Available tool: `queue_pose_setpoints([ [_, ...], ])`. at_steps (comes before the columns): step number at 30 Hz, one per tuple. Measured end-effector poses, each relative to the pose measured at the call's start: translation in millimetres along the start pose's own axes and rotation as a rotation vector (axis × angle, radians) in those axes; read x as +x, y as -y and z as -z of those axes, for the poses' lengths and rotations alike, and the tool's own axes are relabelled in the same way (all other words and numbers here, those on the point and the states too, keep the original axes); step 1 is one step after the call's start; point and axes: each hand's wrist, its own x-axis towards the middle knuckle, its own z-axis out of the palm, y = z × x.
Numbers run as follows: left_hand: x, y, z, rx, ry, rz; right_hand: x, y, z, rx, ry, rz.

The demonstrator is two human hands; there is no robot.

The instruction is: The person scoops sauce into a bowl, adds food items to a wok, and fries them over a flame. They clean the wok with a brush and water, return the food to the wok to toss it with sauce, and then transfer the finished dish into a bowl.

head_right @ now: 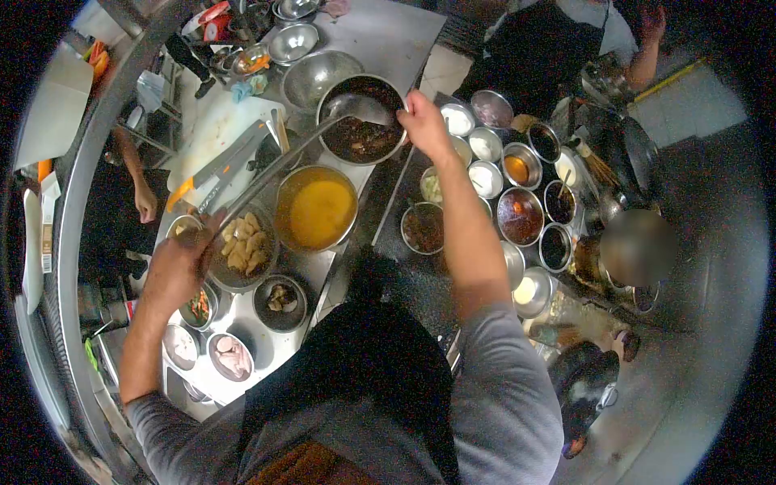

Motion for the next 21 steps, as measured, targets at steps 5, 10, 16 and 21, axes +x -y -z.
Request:
queue_pose_setpoints([
  [5, 12, -21, 7, 0.272, 0.056, -0.024, 23, 14, 3, -0.237, 0.035, 0.246],
  [10, 10, -24, -5, 0.041, 0.189, 0.032, 34, 36, 5, -0.341, -0.005, 0.338],
  [16, 9, -33, -26, -0.900, 0.440, 0.363, 36, 49, -24, -0.436, -0.011, 0.330],
  [21, -9, -48, -82, -2.082, 0.528, 0.721, 28, 46, -52, -0.548, 0.002, 0.311],
])
